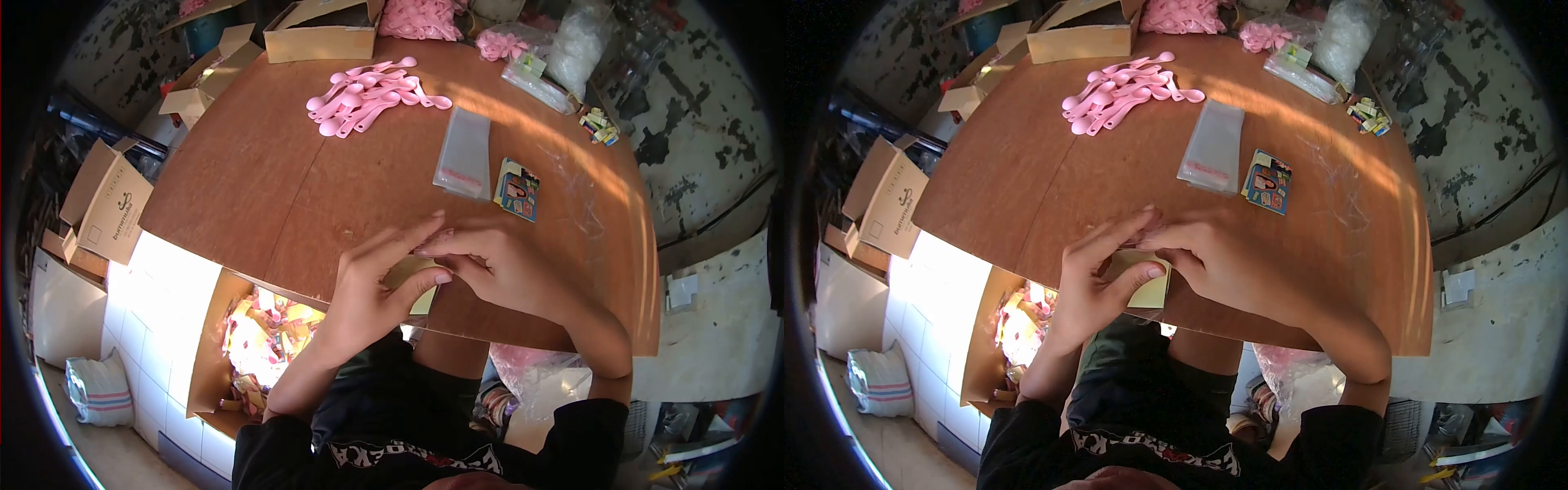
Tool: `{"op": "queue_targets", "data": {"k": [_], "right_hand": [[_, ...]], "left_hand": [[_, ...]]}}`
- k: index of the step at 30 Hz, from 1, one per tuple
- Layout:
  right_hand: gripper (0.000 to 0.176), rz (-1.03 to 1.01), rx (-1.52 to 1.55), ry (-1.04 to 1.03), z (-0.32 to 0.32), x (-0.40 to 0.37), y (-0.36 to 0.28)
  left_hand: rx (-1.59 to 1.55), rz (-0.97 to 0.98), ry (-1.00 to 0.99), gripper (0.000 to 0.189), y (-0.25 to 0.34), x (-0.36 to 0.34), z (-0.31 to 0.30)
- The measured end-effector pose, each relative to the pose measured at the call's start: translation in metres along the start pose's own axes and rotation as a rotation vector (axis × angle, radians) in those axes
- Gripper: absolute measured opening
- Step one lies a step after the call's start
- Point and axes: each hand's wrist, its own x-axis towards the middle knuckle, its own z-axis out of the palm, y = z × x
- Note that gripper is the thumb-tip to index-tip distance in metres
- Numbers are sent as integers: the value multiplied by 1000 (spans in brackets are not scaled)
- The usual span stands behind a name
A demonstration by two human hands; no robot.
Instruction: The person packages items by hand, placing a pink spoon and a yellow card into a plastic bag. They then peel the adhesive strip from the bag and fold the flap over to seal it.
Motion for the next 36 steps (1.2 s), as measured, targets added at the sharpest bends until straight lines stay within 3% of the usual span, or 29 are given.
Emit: {"op": "queue_targets", "data": {"k": [2,3,4,5,6,8,10,12,13,15,22,25,27,28,30,31,32,34,36], "right_hand": [[20,7,58,44,-1,4,7],[21,60,242,-78,-8,11,12],[21,112,426,-201,-16,17,19],[25,23,524,-316,-26,24,27],[25,21,523,-318,-35,34,39],[25,113,613,-368,-48,57,71],[30,123,246,10,-44,91,118],[36,210,-205,197,-44,118,147],[36,205,-206,198,-42,131,169],[36,-15,-578,374,-36,149,197],[25,10,-729,376,-23,176,222],[24,117,-702,444,-27,180,228],[18,100,-535,731,-30,179,233],[18,104,-539,731,-34,174,221],[22,383,-167,760,-45,160,195],[23,390,-4,781,-50,152,190],[23,391,-6,782,-55,141,186],[21,205,393,773,-63,118,163],[22,151,500,744,-66,93,127]], "left_hand": [[144,54,198,48,7,0,3],[228,10,228,46,6,-1,0],[228,10,228,46,2,-6,-5],[132,-147,126,41,-5,-12,-13],[36,-302,25,36,-9,-15,-18],[73,-362,5,30,-7,-17,-21],[-30,-347,76,31,-20,-24,-19],[-18,-349,75,33,-22,-28,-20],[-38,-366,76,34,-22,-28,-19],[-57,-436,35,33,-14,-27,-22],[-104,-404,81,37,-22,-27,-30],[-90,-417,71,38,-24,-24,-33],[-101,-410,79,38,-30,-24,-32],[-109,-404,87,38,-33,-24,-32],[-118,-374,117,38,-34,-23,-33],[-123,-343,152,38,-34,-22,-34],[-125,-342,151,38,-33,-21,-35],[-118,-356,175,38,-31,-19,-37],[-127,-374,159,39,-29,-16,-37]]}}
